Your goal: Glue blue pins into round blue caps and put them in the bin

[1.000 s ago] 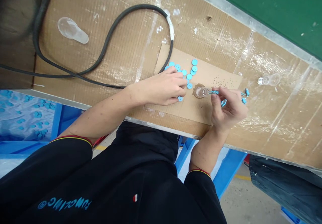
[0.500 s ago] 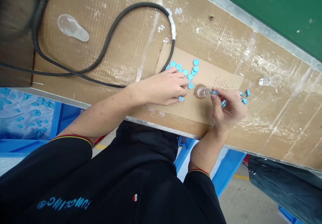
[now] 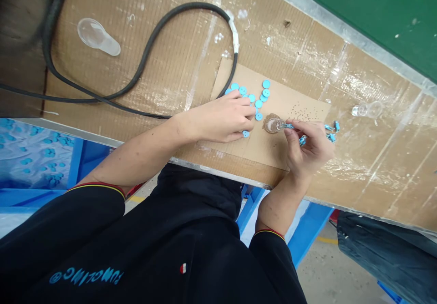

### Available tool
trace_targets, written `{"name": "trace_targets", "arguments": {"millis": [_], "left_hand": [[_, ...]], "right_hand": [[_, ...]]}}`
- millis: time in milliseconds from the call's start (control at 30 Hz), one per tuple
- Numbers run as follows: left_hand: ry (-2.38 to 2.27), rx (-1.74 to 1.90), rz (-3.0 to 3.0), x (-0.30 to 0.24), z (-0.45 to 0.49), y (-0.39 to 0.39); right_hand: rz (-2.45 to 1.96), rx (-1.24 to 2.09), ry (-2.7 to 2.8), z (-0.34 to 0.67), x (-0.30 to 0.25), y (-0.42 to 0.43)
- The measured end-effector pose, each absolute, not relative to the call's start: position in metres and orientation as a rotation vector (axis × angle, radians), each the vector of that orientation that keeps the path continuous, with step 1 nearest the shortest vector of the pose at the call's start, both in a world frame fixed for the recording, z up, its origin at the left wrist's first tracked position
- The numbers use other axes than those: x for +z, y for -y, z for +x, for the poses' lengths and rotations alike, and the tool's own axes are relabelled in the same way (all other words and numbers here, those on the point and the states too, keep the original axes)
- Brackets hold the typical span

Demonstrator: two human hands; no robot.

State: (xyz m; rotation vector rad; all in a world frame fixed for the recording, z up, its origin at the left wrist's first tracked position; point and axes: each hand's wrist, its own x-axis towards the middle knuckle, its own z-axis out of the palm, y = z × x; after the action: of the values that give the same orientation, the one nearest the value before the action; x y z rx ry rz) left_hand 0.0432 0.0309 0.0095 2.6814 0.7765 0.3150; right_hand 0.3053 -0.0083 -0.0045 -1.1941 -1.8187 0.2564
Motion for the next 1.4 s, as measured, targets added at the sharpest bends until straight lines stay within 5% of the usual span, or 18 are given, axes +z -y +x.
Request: {"name": "trace_targets", "arguments": {"millis": [1400], "left_hand": [[-0.788, 0.300, 2.670, 0.0129, 0.0439, -0.0300]], "right_hand": [[-1.223, 0.274, 1.795, 0.3073, -0.0068, 0.0078]]}}
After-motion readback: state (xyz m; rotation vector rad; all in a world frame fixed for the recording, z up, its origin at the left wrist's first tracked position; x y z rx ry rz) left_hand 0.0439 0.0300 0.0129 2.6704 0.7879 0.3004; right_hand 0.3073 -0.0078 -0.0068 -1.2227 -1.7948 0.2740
